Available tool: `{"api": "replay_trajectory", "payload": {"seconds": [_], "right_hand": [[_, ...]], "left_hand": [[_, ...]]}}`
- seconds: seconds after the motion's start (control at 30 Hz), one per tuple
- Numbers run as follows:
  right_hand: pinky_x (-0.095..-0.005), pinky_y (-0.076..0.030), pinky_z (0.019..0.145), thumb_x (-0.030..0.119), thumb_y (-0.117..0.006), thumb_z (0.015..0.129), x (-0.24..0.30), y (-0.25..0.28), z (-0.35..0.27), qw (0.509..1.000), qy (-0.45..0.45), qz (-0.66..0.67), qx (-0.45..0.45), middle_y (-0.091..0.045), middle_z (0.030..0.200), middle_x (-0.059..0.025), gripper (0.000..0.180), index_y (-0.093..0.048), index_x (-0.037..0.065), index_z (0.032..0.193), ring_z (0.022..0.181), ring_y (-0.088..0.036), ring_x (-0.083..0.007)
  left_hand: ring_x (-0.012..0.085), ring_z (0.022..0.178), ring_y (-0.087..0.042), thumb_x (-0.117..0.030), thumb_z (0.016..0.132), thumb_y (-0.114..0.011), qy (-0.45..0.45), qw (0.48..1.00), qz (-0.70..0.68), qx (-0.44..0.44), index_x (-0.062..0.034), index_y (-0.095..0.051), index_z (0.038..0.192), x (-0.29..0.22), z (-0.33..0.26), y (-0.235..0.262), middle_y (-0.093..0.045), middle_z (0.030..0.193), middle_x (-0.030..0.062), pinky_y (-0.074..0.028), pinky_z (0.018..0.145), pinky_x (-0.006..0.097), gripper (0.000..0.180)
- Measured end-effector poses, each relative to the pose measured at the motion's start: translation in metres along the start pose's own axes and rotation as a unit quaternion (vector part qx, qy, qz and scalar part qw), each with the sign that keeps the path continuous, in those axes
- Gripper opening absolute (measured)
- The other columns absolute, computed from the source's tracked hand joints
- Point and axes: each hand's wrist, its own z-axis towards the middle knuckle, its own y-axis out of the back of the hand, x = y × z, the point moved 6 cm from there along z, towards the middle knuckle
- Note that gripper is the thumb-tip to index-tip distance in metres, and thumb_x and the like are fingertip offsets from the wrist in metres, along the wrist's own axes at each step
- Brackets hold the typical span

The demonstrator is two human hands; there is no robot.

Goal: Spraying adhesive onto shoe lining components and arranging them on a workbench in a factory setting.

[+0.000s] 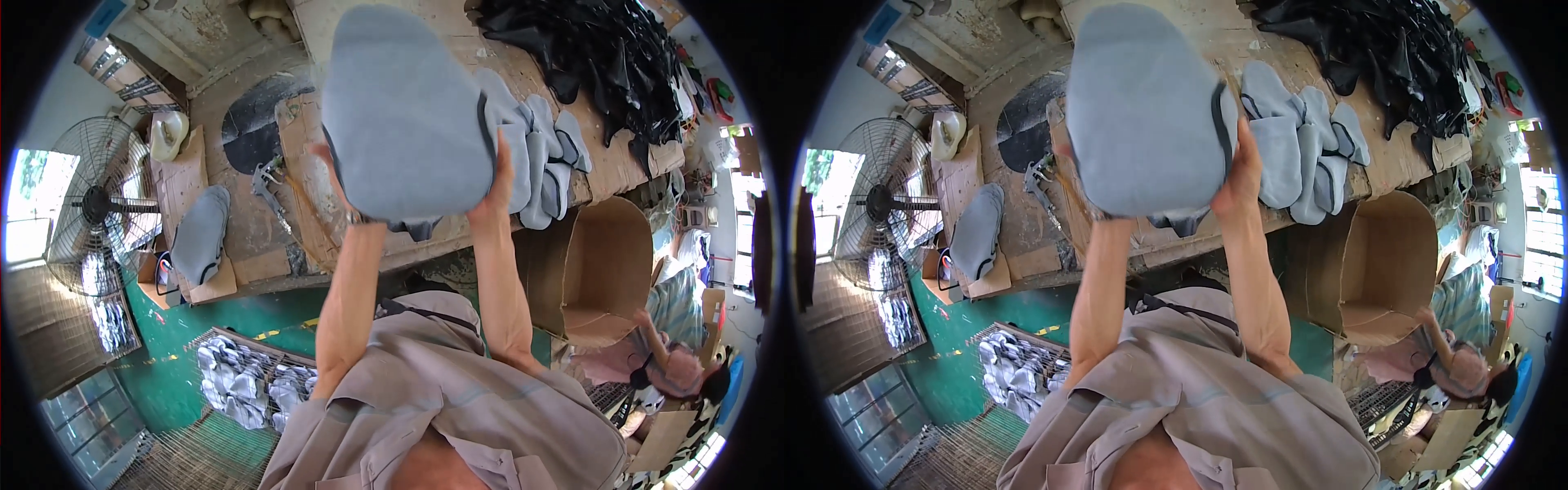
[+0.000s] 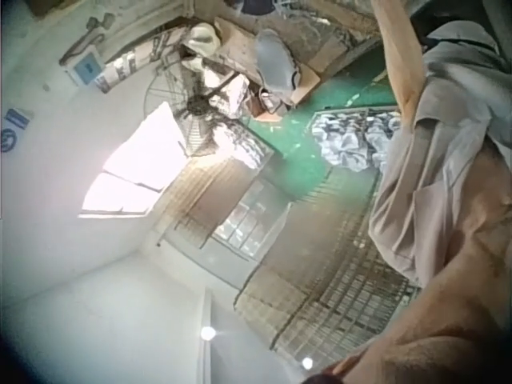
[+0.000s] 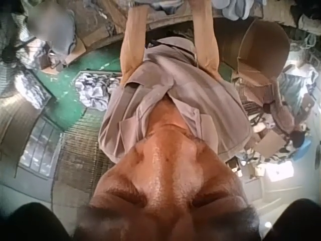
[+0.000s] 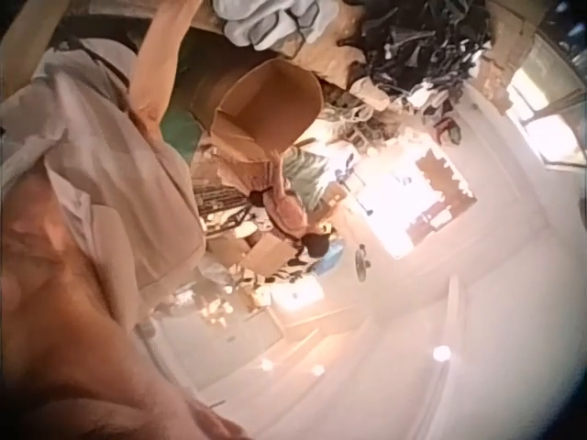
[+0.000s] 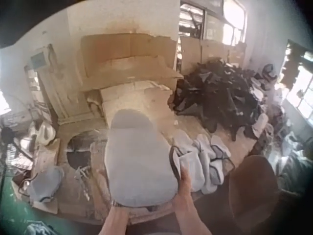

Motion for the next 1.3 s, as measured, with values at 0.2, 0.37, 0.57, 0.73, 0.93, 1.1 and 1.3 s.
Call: {"api": "replay_trajectory", "payload": {"seconds": [0.2,0.37,0.57,0.73,0.93,1.1,1.3], "right_hand": [[-0.0435,-0.051,0.109,0.043,-0.054,0.105,-0.044,0.140,-0.040,0.973,-0.005,-0.061,-0.223,-0.067,0.138,-0.0079,0.050,-0.062,0.009,0.141,0.126,-0.064,-0.0263],[-0.0429,-0.053,0.105,0.041,-0.053,0.105,-0.042,0.182,-0.032,0.965,-0.052,-0.037,-0.253,-0.070,0.133,-0.0098,0.049,-0.063,0.006,0.138,0.122,-0.066,-0.0256],[-0.0383,-0.053,0.104,0.035,-0.052,0.108,-0.037,0.182,-0.022,0.962,-0.055,-0.048,-0.262,-0.068,0.136,-0.0100,0.048,-0.059,0.003,0.142,0.121,-0.066,-0.0241],[-0.0385,-0.052,0.106,0.033,-0.048,0.110,-0.024,0.184,-0.008,0.969,-0.027,-0.165,-0.180,-0.061,0.145,-0.0125,0.051,-0.052,0.001,0.149,0.127,-0.062,-0.0269],[-0.0383,-0.056,0.097,0.030,-0.050,0.109,-0.025,0.236,0.019,0.947,-0.032,-0.264,-0.178,-0.066,0.136,-0.0123,0.048,-0.055,-0.001,0.147,0.118,-0.067,-0.0254],[-0.0380,-0.056,0.095,0.030,-0.054,0.107,-0.021,0.254,0.011,0.882,-0.035,-0.377,-0.280,-0.069,0.130,-0.0130,0.049,-0.058,-0.003,0.143,0.113,-0.069,-0.0262],[-0.0384,-0.057,0.091,0.026,-0.051,0.106,-0.029,0.247,0.021,0.941,-0.036,-0.215,-0.258,-0.069,0.126,-0.0168,0.045,-0.064,-0.008,0.134,0.108,-0.070,-0.0273]], "left_hand": [[0.0349,0.141,-0.047,-0.073,0.098,-0.050,0.007,0.946,0.232,-0.227,-0.0071,-0.043,0.157,0.022,-0.102,0.160,-0.050,0.156,0.0129,-0.039,0.118,0.050,0.089],[0.0362,0.135,-0.053,-0.071,0.096,-0.057,0.062,0.957,0.140,-0.245,-0.0050,-0.045,0.154,0.020,-0.112,0.181,-0.054,0.153,0.0122,-0.042,0.115,0.051,0.089],[0.0332,0.129,-0.058,-0.061,0.102,-0.056,0.045,0.969,0.057,-0.235,-0.0051,-0.056,0.142,0.028,-0.115,0.163,-0.061,0.144,0.0121,-0.046,0.110,0.050,0.069],[0.0232,0.113,-0.064,-0.057,0.103,-0.060,-0.057,0.855,0.378,-0.351,-0.0040,-0.062,0.136,0.008,-0.109,0.168,-0.069,0.127,0.0098,-0.050,0.102,0.039,0.062],[0.0151,0.102,-0.064,-0.056,0.096,-0.071,-0.080,0.774,0.410,-0.476,0.0025,-0.064,0.125,0.012,-0.103,0.177,-0.070,0.113,0.0079,-0.050,0.093,0.031,0.066],[0.0284,0.108,-0.063,-0.059,0.098,-0.065,-0.028,0.639,0.615,-0.462,0.0038,-0.058,0.134,-0.018,-0.103,0.144,-0.068,0.116,0.0187,-0.047,0.099,0.039,0.073],[0.0394,0.126,-0.061,-0.046,0.103,-0.059,-0.243,0.511,0.824,-0.026,0.0013,-0.050,0.145,-0.031,-0.100,0.018,-0.064,0.136,0.0216,-0.042,0.112,0.049,0.064]]}}
